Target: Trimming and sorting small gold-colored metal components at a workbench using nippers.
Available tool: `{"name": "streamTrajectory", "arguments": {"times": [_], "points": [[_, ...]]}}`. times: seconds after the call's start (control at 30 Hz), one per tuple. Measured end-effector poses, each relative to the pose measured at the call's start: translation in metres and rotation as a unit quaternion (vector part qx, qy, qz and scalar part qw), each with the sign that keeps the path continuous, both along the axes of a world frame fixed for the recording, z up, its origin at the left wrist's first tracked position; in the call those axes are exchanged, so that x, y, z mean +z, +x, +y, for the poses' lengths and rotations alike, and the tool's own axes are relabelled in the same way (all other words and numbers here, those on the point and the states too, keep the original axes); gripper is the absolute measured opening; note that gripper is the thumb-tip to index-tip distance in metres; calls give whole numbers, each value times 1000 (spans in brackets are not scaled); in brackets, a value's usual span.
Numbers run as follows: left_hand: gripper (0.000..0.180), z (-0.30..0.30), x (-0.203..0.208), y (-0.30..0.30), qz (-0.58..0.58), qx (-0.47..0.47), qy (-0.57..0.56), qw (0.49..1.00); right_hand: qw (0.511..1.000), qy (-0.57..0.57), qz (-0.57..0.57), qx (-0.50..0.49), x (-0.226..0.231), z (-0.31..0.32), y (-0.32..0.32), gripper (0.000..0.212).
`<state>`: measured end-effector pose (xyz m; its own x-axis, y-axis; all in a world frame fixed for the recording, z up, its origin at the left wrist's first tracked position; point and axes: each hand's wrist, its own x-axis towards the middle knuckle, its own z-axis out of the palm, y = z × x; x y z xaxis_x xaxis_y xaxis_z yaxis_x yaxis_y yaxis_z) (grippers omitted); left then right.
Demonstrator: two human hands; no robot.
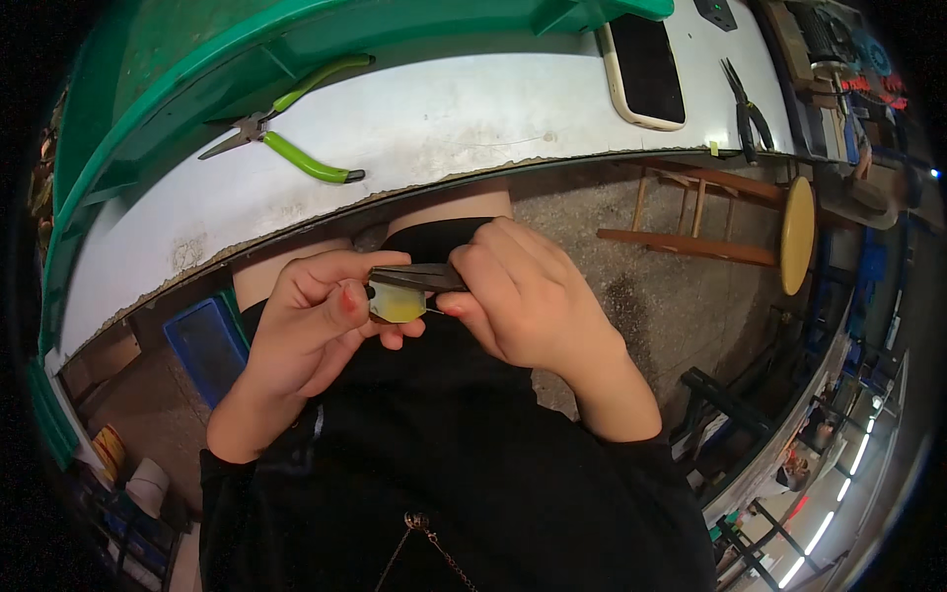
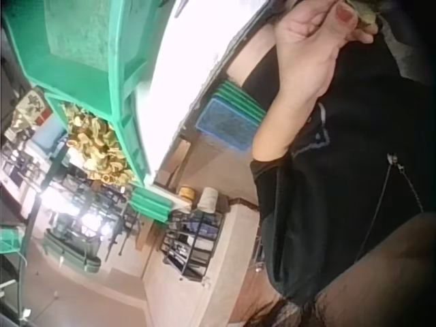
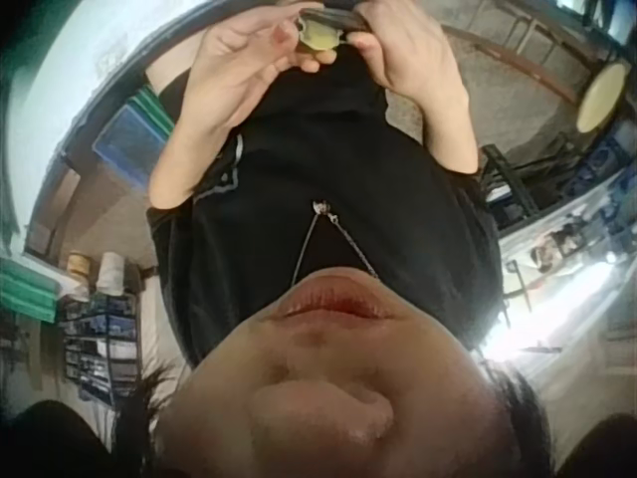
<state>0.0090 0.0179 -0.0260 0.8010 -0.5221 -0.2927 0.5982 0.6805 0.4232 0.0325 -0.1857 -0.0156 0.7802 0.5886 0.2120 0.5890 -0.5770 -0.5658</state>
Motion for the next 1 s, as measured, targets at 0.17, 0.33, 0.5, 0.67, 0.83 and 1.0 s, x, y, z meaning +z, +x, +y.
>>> {"name": "streamTrajectory", "arguments": {"times": [0.17,0.33,0.5,0.67,0.83,1.0], "points": [[35,-5,12,-1,-27,38,44,998,1000,-16,12,-12,-1,0,1,21],[42,-11,4,-10,-107,100,139,979,1000,-18,-9,-20,-4,7,-3,22],[44,-12,0,-12,-150,125,187,963,996,-37,-76,-28,-9,10,-5,23],[43,-11,-2,-13,-132,125,180,967,993,-69,-94,-22,-4,10,-3,24],[43,-8,-3,-9,-119,132,147,973,995,33,26,-92,-2,12,-10,25],[46,-8,1,-8,-88,140,133,977,986,101,64,-114,-6,-3,-16,26]]}}
